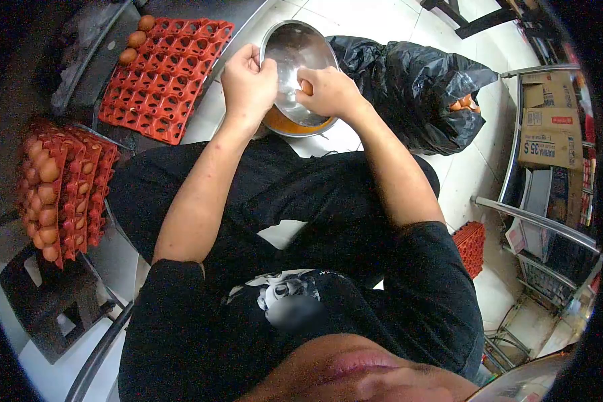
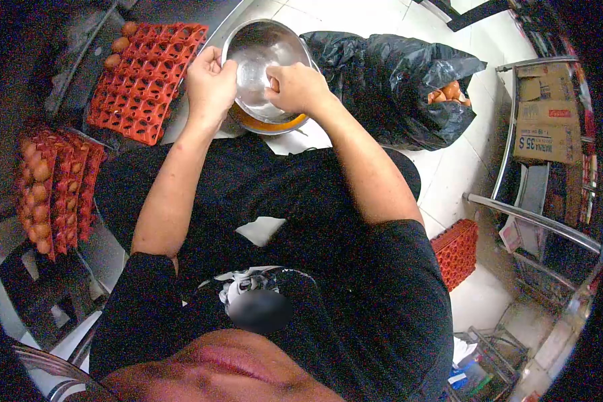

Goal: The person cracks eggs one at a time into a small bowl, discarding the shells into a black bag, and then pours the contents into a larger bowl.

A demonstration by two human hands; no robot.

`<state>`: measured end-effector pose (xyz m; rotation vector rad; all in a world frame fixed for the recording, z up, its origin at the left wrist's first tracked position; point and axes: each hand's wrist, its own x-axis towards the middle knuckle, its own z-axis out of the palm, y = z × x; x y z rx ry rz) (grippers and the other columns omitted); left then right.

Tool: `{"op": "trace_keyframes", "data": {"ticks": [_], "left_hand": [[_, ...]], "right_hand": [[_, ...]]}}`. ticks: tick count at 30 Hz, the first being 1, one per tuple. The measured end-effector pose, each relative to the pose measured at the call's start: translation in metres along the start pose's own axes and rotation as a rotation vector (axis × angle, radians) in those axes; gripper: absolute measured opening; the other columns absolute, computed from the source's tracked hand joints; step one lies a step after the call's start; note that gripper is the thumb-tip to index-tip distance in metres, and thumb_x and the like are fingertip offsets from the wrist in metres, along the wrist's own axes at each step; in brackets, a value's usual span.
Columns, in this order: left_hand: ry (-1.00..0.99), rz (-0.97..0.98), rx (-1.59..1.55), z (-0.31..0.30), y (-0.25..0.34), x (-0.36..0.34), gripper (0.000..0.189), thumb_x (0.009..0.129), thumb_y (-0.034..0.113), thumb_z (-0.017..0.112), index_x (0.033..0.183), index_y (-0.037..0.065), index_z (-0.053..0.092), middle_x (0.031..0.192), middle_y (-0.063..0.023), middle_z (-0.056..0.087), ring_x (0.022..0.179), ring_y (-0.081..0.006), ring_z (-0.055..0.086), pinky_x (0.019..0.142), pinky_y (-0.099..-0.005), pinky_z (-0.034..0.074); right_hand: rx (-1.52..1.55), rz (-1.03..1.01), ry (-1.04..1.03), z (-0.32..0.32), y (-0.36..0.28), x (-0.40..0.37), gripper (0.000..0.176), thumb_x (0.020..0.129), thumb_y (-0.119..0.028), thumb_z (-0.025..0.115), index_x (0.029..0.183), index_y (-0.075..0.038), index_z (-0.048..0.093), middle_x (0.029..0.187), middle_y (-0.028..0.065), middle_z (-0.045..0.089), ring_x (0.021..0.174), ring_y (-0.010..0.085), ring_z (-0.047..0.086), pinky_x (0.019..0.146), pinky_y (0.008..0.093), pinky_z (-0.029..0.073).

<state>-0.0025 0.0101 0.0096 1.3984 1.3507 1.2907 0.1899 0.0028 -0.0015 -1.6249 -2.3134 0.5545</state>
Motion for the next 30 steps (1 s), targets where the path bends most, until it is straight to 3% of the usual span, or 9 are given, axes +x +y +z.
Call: {"op": "trace_keyframes", "data": {"ticks": [8,10,13,18,20,24,26,30], "left_hand": [[-0.013,-0.017,0.006,0.003,0.002,-0.004,0.007,0.089,-0.005,0.059,0.085,0.001,0.059,0.074,0.0008,0.059,0.067,-0.0036,0.053,0.057,-0.0235,0.039],[0.047,0.021,-0.038,0.006,0.003,-0.005,0.017,0.086,0.001,0.062,0.072,0.001,0.051,0.059,0.0034,0.046,0.056,-0.0032,0.04,0.05,-0.0291,0.031],[0.002,0.02,0.019,0.003,-0.001,-0.003,0.007,0.089,-0.003,0.06,0.083,0.001,0.059,0.069,0.0043,0.054,0.061,-0.0023,0.048,0.053,-0.0238,0.034],[-0.009,-0.019,0.069,0.001,0.016,-0.01,0.007,0.088,-0.001,0.06,0.082,0.001,0.059,0.067,0.0057,0.05,0.059,-0.0021,0.043,0.051,-0.0248,0.031],[-0.02,-0.036,0.082,0.002,0.016,-0.01,0.007,0.088,0.0,0.06,0.082,0.001,0.059,0.066,0.0059,0.049,0.058,-0.0022,0.042,0.051,-0.0251,0.03],[0.022,0.005,0.042,0.005,0.016,-0.011,0.011,0.087,0.0,0.061,0.077,0.002,0.055,0.061,0.0046,0.046,0.056,-0.0031,0.04,0.05,-0.0272,0.03],[0.043,0.009,0.022,0.005,0.016,-0.011,0.018,0.085,0.001,0.061,0.072,0.002,0.05,0.057,0.0031,0.045,0.054,-0.0039,0.038,0.049,-0.0293,0.031],[0.024,0.008,-0.032,0.007,0.004,-0.007,0.017,0.086,0.001,0.061,0.073,0.002,0.051,0.057,0.0035,0.046,0.054,-0.0037,0.039,0.049,-0.029,0.031]], "right_hand": [[0.072,-0.032,-0.082,0.004,0.003,0.003,0.027,0.08,-0.025,0.072,0.097,-0.004,0.066,0.08,0.0209,0.07,0.08,0.0426,0.069,0.075,0.0494,0.055],[0.086,-0.04,-0.089,0.007,0.007,0.005,0.03,0.08,-0.026,0.073,0.1,-0.004,0.067,0.082,0.0217,0.07,0.081,0.0426,0.07,0.076,0.0488,0.055],[0.102,-0.046,-0.12,0.006,0.008,0.006,0.034,0.08,-0.027,0.075,0.105,-0.004,0.068,0.084,0.0226,0.071,0.084,0.0425,0.07,0.078,0.0477,0.055],[0.115,-0.06,-0.175,0.0,0.009,0.006,0.038,0.079,-0.028,0.077,0.107,-0.004,0.067,0.085,0.0227,0.071,0.085,0.0422,0.07,0.079,0.0472,0.055],[0.085,-0.024,-0.21,-0.004,0.005,0.005,0.024,0.079,-0.024,0.073,0.094,-0.006,0.065,0.088,0.0134,0.074,0.09,0.0375,0.072,0.082,0.0472,0.055],[0.084,-0.055,-0.186,-0.005,0.009,0.006,0.024,0.078,-0.022,0.072,0.095,-0.006,0.065,0.087,0.013,0.074,0.089,0.0371,0.072,0.081,0.0464,0.055],[0.154,-0.027,-0.255,-0.01,0.008,0.005,0.038,0.079,-0.024,0.075,0.11,-0.006,0.065,0.091,0.0224,0.071,0.09,0.0427,0.069,0.082,0.0477,0.054],[0.128,-0.051,-0.247,-0.009,0.013,0.005,0.041,0.078,-0.023,0.075,0.113,-0.006,0.063,0.095,0.0229,0.072,0.093,0.0428,0.069,0.084,0.048,0.054]]}}
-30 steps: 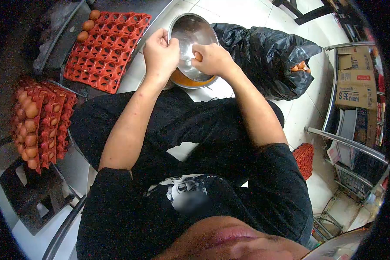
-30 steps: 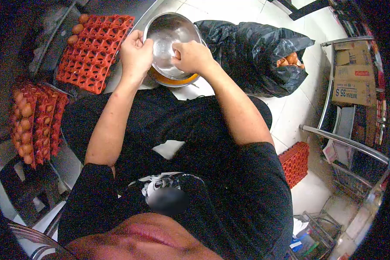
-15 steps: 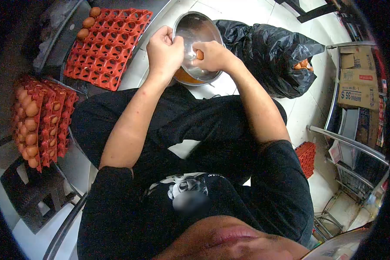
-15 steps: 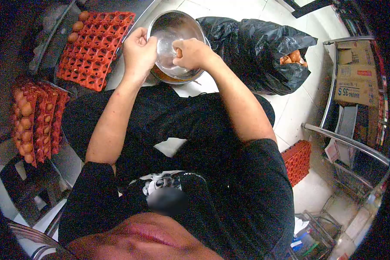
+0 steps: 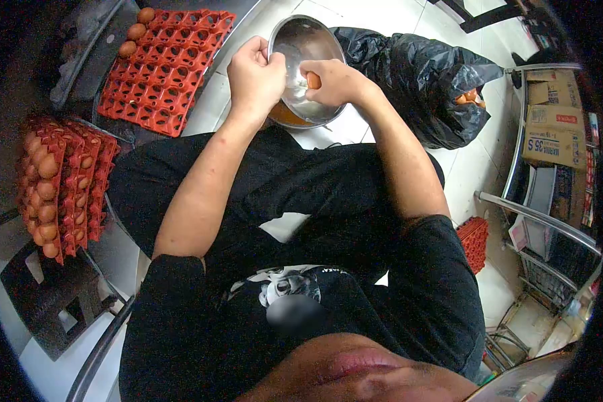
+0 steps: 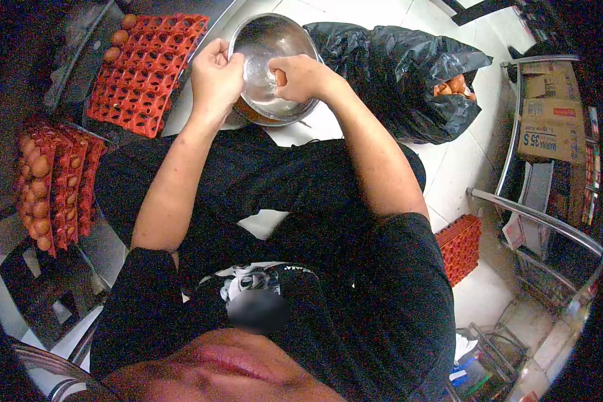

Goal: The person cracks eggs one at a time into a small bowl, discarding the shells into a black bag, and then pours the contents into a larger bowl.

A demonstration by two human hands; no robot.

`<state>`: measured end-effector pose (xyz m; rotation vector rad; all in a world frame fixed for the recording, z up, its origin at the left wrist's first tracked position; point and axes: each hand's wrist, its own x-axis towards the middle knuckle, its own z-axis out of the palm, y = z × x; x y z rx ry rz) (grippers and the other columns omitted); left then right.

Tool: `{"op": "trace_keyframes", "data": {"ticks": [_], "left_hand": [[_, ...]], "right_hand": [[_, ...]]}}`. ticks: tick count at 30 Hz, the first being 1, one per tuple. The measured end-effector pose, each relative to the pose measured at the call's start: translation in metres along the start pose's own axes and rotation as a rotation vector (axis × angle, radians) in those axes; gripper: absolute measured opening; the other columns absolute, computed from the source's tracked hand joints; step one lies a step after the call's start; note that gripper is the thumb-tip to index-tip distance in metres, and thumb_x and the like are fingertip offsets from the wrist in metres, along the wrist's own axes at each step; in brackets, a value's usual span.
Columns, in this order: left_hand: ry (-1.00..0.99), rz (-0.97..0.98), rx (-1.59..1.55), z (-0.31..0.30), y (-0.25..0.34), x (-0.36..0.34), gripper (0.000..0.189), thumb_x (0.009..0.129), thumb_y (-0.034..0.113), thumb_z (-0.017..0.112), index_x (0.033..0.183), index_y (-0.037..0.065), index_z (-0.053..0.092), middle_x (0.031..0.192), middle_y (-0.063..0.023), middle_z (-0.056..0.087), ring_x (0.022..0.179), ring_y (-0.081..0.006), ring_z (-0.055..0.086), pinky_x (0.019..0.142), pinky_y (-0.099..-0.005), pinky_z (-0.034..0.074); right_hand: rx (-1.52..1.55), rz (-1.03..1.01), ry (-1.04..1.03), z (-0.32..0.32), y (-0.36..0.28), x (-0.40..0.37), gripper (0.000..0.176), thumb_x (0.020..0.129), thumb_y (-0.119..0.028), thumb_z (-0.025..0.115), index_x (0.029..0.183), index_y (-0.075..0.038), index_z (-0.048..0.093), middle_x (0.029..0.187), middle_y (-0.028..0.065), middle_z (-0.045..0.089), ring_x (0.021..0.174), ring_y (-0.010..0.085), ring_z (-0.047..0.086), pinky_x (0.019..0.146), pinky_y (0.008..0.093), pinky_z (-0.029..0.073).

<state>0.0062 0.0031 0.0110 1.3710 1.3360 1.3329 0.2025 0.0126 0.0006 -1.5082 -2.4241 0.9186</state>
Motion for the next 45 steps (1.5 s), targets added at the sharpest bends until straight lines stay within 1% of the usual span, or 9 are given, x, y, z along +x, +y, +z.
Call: {"op": "trace_keyframes", "data": {"ticks": [9,18,29,30,32,35,37,40,45], "left_hand": [[0.004,0.004,0.028,0.001,0.0,-0.003,0.016,0.085,0.002,0.062,0.074,0.001,0.051,0.057,0.0021,0.046,0.055,-0.0042,0.039,0.05,-0.0301,0.032],[0.016,-0.025,0.064,0.002,-0.002,-0.004,0.015,0.085,0.004,0.063,0.075,0.0,0.052,0.058,0.0001,0.047,0.056,-0.0063,0.041,0.052,-0.0307,0.034],[0.014,0.012,0.128,-0.004,0.011,-0.006,0.016,0.085,0.005,0.063,0.075,0.0,0.053,0.058,-0.0005,0.047,0.055,-0.0063,0.04,0.052,-0.0316,0.034],[0.027,0.094,0.131,-0.004,0.012,-0.006,0.014,0.085,0.005,0.063,0.075,0.0,0.053,0.057,-0.0026,0.048,0.054,-0.0087,0.043,0.052,-0.0329,0.036],[0.031,0.181,0.137,-0.004,0.014,-0.007,0.013,0.085,0.005,0.063,0.076,0.0,0.054,0.057,-0.0047,0.049,0.052,-0.0111,0.046,0.051,-0.0343,0.038],[0.021,0.342,0.28,-0.007,0.019,-0.009,0.01,0.084,0.005,0.063,0.079,0.002,0.056,0.059,-0.0116,0.055,0.052,-0.0232,0.057,0.052,-0.0384,0.042],[0.008,0.516,0.457,-0.01,0.029,-0.013,0.007,0.085,0.005,0.064,0.082,0.004,0.057,0.066,-0.0159,0.061,0.06,-0.0352,0.064,0.053,-0.0436,0.046],[0.033,0.645,0.55,-0.013,0.027,-0.015,0.003,0.086,0.003,0.065,0.085,0.004,0.062,0.065,-0.0159,0.058,0.054,-0.0306,0.06,0.051,-0.0413,0.044],[0.021,0.729,0.605,-0.019,0.027,-0.018,0.013,0.086,0.0,0.065,0.081,0.007,0.055,0.069,-0.0136,0.062,0.061,-0.0373,0.064,0.052,-0.0462,0.049]], "right_hand": [[-0.016,-0.001,-0.03,-0.006,0.009,-0.002,0.06,0.077,-0.026,0.077,0.13,-0.007,0.056,0.11,0.0246,0.071,0.103,0.0407,0.07,0.091,0.0452,0.054],[0.198,0.076,-0.116,-0.032,0.001,-0.014,0.067,0.08,-0.026,0.078,0.137,-0.005,0.048,0.108,0.0161,0.066,0.099,0.0241,0.064,0.091,0.038,0.052],[0.19,0.035,0.325,-0.018,0.01,-0.008,0.052,0.09,-0.032,0.079,0.127,-0.005,0.055,0.101,0.0144,0.068,0.093,0.0215,0.066,0.086,0.0366,0.054],[0.193,0.038,0.331,-0.018,0.009,-0.007,0.052,0.09,-0.032,0.079,0.127,-0.005,0.055,0.101,0.0144,0.068,0.093,0.0215,0.066,0.086,0.0366,0.054],[0.195,0.044,0.422,-0.016,0.009,-0.006,0.063,0.084,-0.042,0.08,0.131,-0.007,0.056,0.11,0.0261,0.072,0.105,0.0431,0.071,0.091,0.047,0.056],[0.184,0.024,0.463,-0.015,0.01,-0.005,0.051,0.09,-0.037,0.081,0.122,-0.006,0.056,0.102,0.0176,0.07,0.095,0.0262,0.071,0.085,0.0398,0.056],[0.189,0.02,0.478,-0.016,0.008,-0.006,0.051,0.09,-0.038,0.08,0.122,-0.006,0.056,0.102,0.0187,0.07,0.095,0.0274,0.071,0.085,0.0401,0.056],[0.171,-0.007,0.509,-0.014,0.01,-0.005,0.051,0.09,-0.04,0.079,0.121,-0.006,0.056,0.1,0.0206,0.071,0.093,0.0327,0.073,0.083,0.0417,0.056],[0.143,-0.053,0.517,-0.01,0.009,-0.006,0.049,0.09,-0.039,0.079,0.118,-0.006,0.055,0.092,0.0219,0.071,0.087,0.0394,0.073,0.078,0.0438,0.057]]}}
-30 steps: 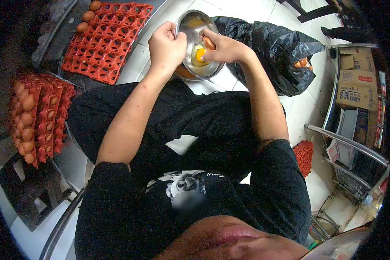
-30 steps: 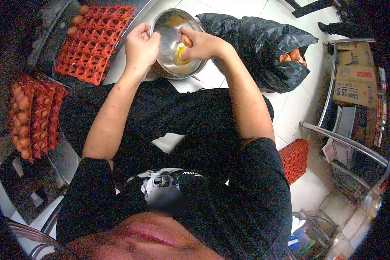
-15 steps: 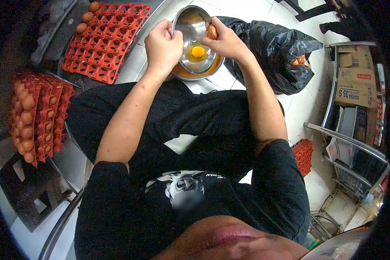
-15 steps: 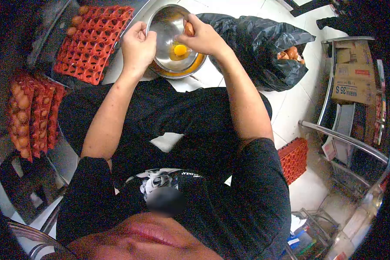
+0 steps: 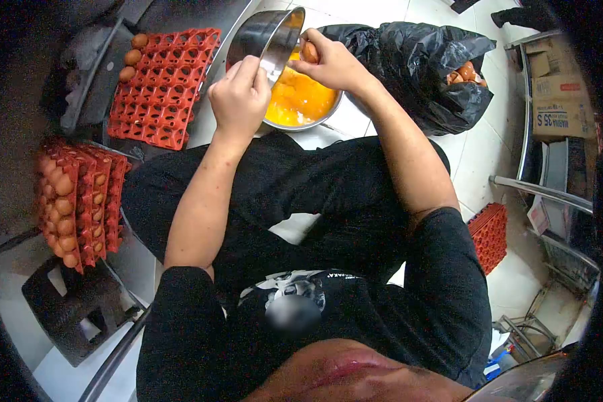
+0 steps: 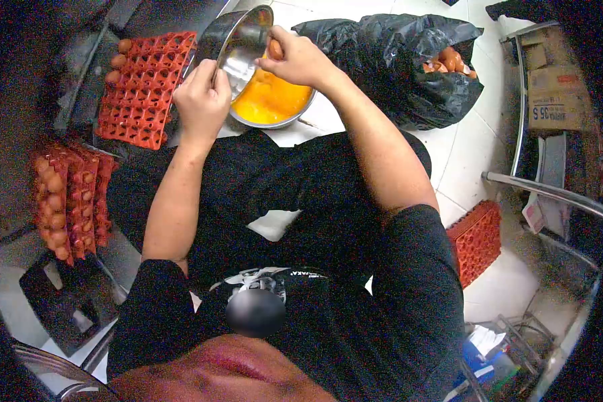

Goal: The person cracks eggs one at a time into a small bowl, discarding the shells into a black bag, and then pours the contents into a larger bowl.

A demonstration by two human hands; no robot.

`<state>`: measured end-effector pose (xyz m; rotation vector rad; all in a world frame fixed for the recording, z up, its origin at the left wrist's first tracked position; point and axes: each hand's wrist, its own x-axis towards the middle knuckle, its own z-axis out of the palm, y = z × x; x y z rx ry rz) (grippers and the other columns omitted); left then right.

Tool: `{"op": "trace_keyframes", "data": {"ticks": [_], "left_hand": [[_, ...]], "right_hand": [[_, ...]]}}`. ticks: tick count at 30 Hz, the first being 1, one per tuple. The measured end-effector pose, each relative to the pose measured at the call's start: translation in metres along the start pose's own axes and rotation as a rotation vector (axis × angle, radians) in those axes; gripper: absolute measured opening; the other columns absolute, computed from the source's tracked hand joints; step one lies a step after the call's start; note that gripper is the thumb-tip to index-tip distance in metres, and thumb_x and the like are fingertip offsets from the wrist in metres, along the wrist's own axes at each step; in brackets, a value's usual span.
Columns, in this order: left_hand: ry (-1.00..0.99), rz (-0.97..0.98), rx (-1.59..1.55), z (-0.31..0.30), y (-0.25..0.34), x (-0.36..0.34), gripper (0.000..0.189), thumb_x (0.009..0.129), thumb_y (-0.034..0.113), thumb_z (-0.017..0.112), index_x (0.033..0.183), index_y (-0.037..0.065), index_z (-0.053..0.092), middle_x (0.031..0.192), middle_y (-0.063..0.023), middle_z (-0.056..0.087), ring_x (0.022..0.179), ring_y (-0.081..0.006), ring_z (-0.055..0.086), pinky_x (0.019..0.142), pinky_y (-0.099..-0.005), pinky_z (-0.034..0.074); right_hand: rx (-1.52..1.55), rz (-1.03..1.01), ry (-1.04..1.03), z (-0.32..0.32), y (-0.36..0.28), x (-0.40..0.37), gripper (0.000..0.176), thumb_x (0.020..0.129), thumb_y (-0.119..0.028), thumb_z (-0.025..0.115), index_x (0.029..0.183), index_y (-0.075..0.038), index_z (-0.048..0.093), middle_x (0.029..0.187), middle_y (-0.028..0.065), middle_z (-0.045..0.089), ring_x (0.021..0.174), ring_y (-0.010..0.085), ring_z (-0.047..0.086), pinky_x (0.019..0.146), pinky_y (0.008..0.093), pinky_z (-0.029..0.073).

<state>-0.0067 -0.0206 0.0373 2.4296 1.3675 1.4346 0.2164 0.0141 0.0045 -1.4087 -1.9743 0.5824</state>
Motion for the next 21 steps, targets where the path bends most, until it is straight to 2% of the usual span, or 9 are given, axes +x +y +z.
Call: {"op": "trace_keyframes", "data": {"ticks": [3,4,5,8,11,12,15,19,21], "left_hand": [[0.021,0.015,-0.016,0.004,-0.009,-0.002,0.007,0.088,-0.002,0.064,0.084,0.003,0.061,0.071,-0.0151,0.061,0.06,-0.0333,0.062,0.053,-0.0418,0.047],[0.057,0.026,-0.023,0.006,-0.012,-0.001,0.005,0.089,-0.001,0.064,0.085,0.002,0.063,0.068,-0.0113,0.061,0.056,-0.0237,0.062,0.052,-0.0372,0.045],[0.049,0.041,-0.029,0.006,-0.014,-0.001,0.005,0.089,-0.001,0.064,0.085,0.002,0.063,0.068,-0.0113,0.061,0.056,-0.0237,0.062,0.052,-0.0372,0.045],[0.101,-0.274,-0.19,0.003,-0.009,0.005,0.008,0.092,0.002,0.061,0.085,-0.001,0.062,0.062,0.002,0.053,0.056,-0.0027,0.046,0.051,-0.0264,0.036],[0.152,-0.349,-0.284,0.003,-0.017,0.009,0.01,0.088,-0.003,0.059,0.079,0.0,0.057,0.055,-0.0018,0.051,0.046,-0.0091,0.046,0.046,-0.032,0.034],[0.163,-0.381,-0.333,0.001,-0.018,0.01,0.01,0.089,-0.002,0.058,0.08,-0.001,0.057,0.06,0.0023,0.051,0.053,-0.0032,0.044,0.048,-0.0272,0.032],[0.183,-0.558,-0.515,0.002,-0.031,0.013,0.007,0.089,-0.002,0.058,0.083,-0.001,0.058,0.064,0.0001,0.057,0.055,-0.0047,0.048,0.051,-0.0267,0.036],[0.214,-0.694,-0.615,0.006,-0.037,0.016,0.002,0.088,-0.002,0.058,0.085,-0.003,0.059,0.077,-0.0059,0.066,0.07,-0.0114,0.06,0.063,-0.0278,0.045],[0.249,-0.707,-0.689,0.024,-0.054,0.008,0.001,0.087,-0.003,0.058,0.086,-0.003,0.059,0.078,-0.0065,0.067,0.07,-0.0123,0.062,0.064,-0.028,0.046]], "right_hand": [[-0.052,-0.115,0.136,0.002,-0.006,0.0,0.046,0.089,-0.038,0.079,0.113,-0.006,0.056,0.087,0.0224,0.07,0.083,0.043,0.071,0.073,0.0454,0.057],[-0.042,-0.134,0.175,0.003,-0.009,0.0,0.043,0.088,-0.037,0.08,0.109,-0.006,0.057,0.083,0.0223,0.069,0.081,0.0448,0.07,0.069,0.0475,0.056],[0.006,-0.11,0.16,0.006,-0.013,-0.003,0.043,0.088,-0.038,0.079,0.108,-0.006,0.057,0.083,0.0226,0.068,0.081,0.0442,0.07,0.069,0.0488,0.055],[-0.049,-0.12,0.091,0.014,-0.012,-0.01,0.046,0.089,-0.042,0.078,0.11,-0.006,0.058,0.083,0.023,0.068,0.082,0.0454,0.07,0.071,0.0494,0.055],[0.008,0.016,0.265,0.023,-0.004,-0.011,0.047,0.09,-0.044,0.077,0.11,-0.007,0.058,0.084,0.0234,0.069,0.083,0.0455,0.07,0.072,0.0493,0.056],[0.015,0.036,0.244,0.028,0.002,-0.015,0.045,0.088,-0.047,0.076,0.108,-0.01,0.06,0.085,0.0232,0.07,0.087,0.0468,0.07,0.077,0.0539,0.055],[0.033,0.177,0.193,0.019,0.002,-0.02,0.043,0.095,-0.044,0.064,0.114,-0.006,0.059,0.095,0.0255,0.07,0.094,0.0466,0.069,0.083,0.0524,0.054],[0.243,0.155,0.401,-0.005,0.002,-0.009,0.031,0.1,-0.031,0.055,0.114,-0.004,0.058,0.091,0.0246,0.071,0.091,0.0446,0.071,0.083,0.0494,0.055],[0.068,0.129,0.575,-0.046,-0.013,-0.014,0.029,0.101,-0.029,0.056,0.113,-0.003,0.059,0.091,0.0234,0.072,0.09,0.0415,0.072,0.082,0.0484,0.055]]}}
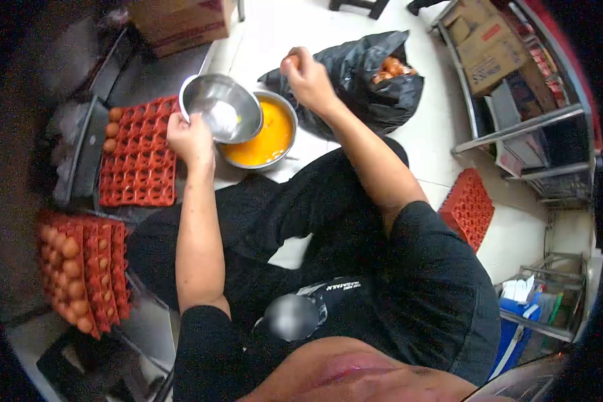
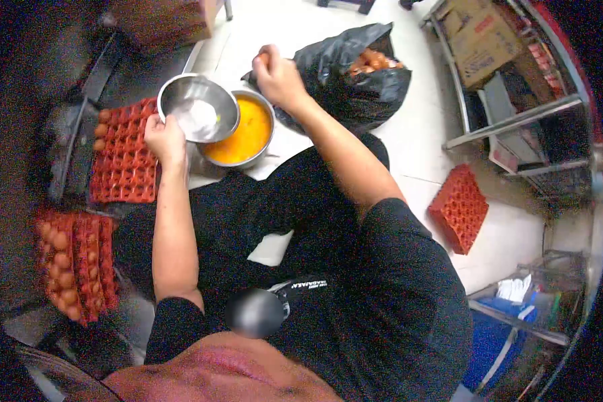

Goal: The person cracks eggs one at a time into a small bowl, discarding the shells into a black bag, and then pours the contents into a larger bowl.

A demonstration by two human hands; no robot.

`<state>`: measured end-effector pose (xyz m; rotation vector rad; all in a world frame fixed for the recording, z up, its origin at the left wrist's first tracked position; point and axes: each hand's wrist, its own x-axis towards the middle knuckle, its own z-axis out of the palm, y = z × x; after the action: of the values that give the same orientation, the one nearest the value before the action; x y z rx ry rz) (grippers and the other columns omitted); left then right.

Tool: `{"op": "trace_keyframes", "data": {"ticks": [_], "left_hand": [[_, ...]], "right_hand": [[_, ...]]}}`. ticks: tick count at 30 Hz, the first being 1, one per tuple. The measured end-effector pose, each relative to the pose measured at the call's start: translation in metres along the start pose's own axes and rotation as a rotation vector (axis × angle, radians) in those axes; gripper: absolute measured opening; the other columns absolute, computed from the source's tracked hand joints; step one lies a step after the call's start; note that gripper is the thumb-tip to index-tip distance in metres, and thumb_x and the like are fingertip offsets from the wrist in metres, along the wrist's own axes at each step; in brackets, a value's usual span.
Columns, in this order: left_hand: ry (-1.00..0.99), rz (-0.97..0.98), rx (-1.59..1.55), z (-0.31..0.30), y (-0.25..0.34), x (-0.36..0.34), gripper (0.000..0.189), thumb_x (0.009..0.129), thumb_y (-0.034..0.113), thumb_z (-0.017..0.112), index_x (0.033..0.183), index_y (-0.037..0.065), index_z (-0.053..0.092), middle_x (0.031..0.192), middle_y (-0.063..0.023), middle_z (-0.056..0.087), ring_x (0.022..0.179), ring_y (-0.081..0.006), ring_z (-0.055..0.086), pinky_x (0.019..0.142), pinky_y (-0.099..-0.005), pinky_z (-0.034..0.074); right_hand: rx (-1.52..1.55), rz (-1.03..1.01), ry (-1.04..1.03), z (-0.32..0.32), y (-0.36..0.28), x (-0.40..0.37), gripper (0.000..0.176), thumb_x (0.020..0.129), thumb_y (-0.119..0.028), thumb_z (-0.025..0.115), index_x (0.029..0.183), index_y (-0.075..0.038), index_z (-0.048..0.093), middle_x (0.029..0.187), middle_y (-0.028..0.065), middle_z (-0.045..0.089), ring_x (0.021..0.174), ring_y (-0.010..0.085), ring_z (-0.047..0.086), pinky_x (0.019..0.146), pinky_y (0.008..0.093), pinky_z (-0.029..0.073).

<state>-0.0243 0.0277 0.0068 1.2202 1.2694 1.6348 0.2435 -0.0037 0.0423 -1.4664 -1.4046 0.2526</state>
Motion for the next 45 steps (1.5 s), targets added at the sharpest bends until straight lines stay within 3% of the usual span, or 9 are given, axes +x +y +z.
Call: {"op": "trace_keyframes", "data": {"ticks": [6,9,11,12,21,28,33,39,45], "left_hand": [[-0.006,-0.053,0.054,0.008,0.017,-0.011,0.002,0.086,-0.003,0.06,0.085,-0.002,0.059,0.074,-0.0081,0.066,0.067,-0.0135,0.064,0.059,-0.0316,0.047],[0.041,0.023,0.165,0.016,-0.006,-0.007,0.011,0.084,0.006,0.068,0.085,-0.002,0.06,0.076,-0.0168,0.068,0.07,-0.0287,0.068,0.065,-0.0426,0.051],[0.063,-0.023,0.272,0.018,0.008,-0.014,0.015,0.084,0.012,0.069,0.087,0.0,0.062,0.082,-0.0216,0.069,0.077,-0.0394,0.069,0.071,-0.0489,0.052],[0.051,-0.079,0.311,0.017,0.012,-0.015,0.015,0.085,0.015,0.069,0.089,0.001,0.063,0.086,-0.0233,0.07,0.082,-0.0436,0.069,0.074,-0.0512,0.053],[0.055,-0.167,0.213,0.02,0.02,-0.03,0.015,0.084,0.017,0.067,0.083,0.005,0.06,0.079,-0.0218,0.067,0.079,-0.0449,0.067,0.07,-0.0535,0.051],[-0.043,-0.015,0.073,0.034,-0.008,-0.038,0.034,0.088,0.028,0.073,0.113,0.007,0.065,0.099,-0.0224,0.072,0.096,-0.0453,0.068,0.085,-0.0524,0.054],[-0.471,0.088,-0.24,0.006,0.015,-0.052,0.031,0.089,0.026,0.071,0.112,0.006,0.066,0.1,-0.0236,0.072,0.098,-0.0455,0.069,0.087,-0.0512,0.054],[-0.411,0.0,-0.192,0.018,0.009,-0.048,0.028,0.091,0.024,0.068,0.111,0.004,0.068,0.102,-0.025,0.073,0.101,-0.0458,0.069,0.089,-0.0497,0.054],[-0.164,-0.167,0.246,0.01,0.046,-0.013,0.019,0.091,0.018,0.062,0.102,0.003,0.068,0.09,-0.0263,0.072,0.095,-0.0489,0.069,0.085,-0.0521,0.054]], "right_hand": [[-0.499,-0.046,0.73,-0.18,0.012,0.041,0.032,0.098,-0.036,0.067,0.112,-0.007,0.067,0.098,0.0182,0.075,0.094,0.0363,0.073,0.085,0.0443,0.056],[-0.761,0.309,0.384,-0.239,0.093,0.047,0.04,0.1,-0.041,0.062,0.108,-0.003,0.069,0.103,0.0149,0.076,0.098,0.0305,0.073,0.087,0.0425,0.055],[-0.204,0.684,0.058,-0.227,0.09,0.042,0.067,0.1,-0.057,0.054,0.146,-0.01,0.057,0.127,0.0228,0.07,0.123,0.0386,0.064,0.101,0.0477,0.05],[-0.725,0.266,0.066,-0.251,0.158,0.073,0.068,0.099,-0.059,0.055,0.146,-0.01,0.057,0.125,0.0248,0.07,0.117,0.0408,0.066,0.098,0.0468,0.052],[-0.305,-0.046,-0.387,0.065,-0.13,0.095,0.041,0.091,-0.04,0.078,0.115,-0.006,0.074,0.092,0.0135,0.078,0.073,0.0175,0.069,0.067,0.0358,0.053],[-0.658,-0.788,-0.822,0.407,-0.174,0.048,0.038,0.094,-0.037,0.069,0.119,-0.01,0.075,0.118,0.0159,0.075,0.108,0.0329,0.073,0.089,0.0415,0.059],[-0.765,-0.293,-0.909,0.467,-0.218,0.025,0.034,0.092,-0.036,0.068,0.116,-0.015,0.078,0.122,0.011,0.075,0.113,0.028,0.072,0.085,0.0477,0.061],[-0.671,-0.364,-0.807,0.412,-0.224,0.047,0.05,0.09,-0.039,0.069,0.13,-0.008,0.068,0.133,0.0192,0.069,0.125,0.0315,0.067,0.094,0.049,0.057],[0.711,0.426,-0.766,0.239,-0.212,0.099,0.035,0.098,-0.037,0.06,0.12,-0.011,0.065,0.107,0.0081,0.062,0.082,0.0202,0.058,0.065,0.0358,0.047]]}}
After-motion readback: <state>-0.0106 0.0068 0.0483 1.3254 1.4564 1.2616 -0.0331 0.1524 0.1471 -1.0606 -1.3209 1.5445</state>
